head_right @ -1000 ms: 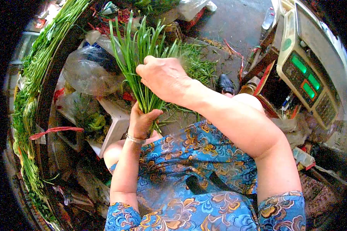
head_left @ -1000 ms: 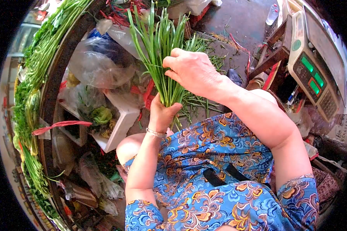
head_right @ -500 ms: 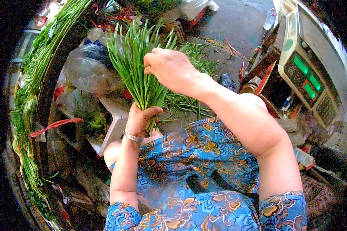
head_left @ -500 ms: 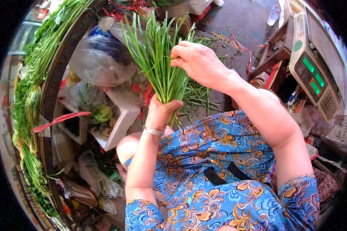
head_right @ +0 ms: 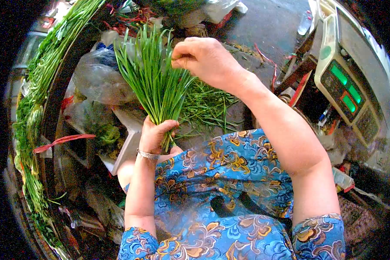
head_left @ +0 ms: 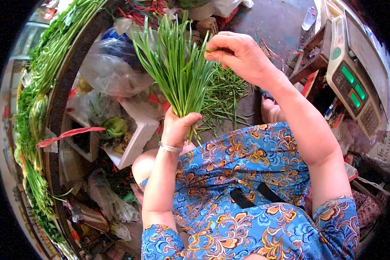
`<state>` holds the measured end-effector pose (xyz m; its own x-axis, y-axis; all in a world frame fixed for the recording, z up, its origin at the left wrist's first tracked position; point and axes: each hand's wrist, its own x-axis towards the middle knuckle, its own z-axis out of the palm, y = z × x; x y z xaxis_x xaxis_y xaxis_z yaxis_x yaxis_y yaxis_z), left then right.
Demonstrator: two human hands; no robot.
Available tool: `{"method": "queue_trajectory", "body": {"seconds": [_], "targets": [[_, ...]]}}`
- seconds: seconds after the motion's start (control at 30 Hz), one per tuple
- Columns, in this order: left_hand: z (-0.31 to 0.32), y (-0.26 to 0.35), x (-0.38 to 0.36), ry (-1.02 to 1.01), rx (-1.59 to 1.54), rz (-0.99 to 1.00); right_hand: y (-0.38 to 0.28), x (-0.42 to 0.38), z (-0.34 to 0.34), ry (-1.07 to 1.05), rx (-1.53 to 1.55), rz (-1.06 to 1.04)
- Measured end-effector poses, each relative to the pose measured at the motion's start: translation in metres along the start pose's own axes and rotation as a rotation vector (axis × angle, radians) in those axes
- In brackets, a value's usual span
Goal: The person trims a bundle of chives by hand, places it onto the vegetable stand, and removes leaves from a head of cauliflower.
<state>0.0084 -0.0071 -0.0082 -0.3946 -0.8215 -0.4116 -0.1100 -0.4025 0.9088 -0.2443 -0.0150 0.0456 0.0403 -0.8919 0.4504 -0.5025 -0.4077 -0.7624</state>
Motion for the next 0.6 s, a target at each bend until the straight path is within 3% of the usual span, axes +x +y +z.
{"method": "queue_trajectory", "body": {"seconds": [0.03, 0.1, 0.23, 0.33, 0.37, 0.47, 0.6], "targets": [[-0.001, 0.000, 0.001, 0.001, 0.001, 0.003, -0.004, -0.003, -0.001, 0.001, 0.000, -0.003], [-0.003, 0.002, 0.003, 0.047, -0.046, 0.012, -0.013, -0.006, -0.006, -0.107, 0.076, 0.196], [-0.013, 0.001, 0.007, 0.084, -0.002, 0.065, -0.001, -0.015, -0.015, -0.161, 0.120, 0.227], [-0.018, -0.002, 0.011, 0.097, 0.011, 0.104, 0.011, -0.023, -0.025, -0.236, -0.206, -0.006], [-0.019, -0.003, 0.012, 0.116, 0.027, 0.116, 0.013, -0.026, -0.025, -0.270, -0.322, 0.080], [-0.017, -0.001, 0.011, 0.146, 0.065, 0.114, 0.007, -0.029, -0.030, -0.229, -0.547, 0.048], [-0.012, -0.001, 0.009, 0.156, 0.087, 0.106, -0.005, -0.016, -0.025, -0.253, -0.421, 0.154]]}}
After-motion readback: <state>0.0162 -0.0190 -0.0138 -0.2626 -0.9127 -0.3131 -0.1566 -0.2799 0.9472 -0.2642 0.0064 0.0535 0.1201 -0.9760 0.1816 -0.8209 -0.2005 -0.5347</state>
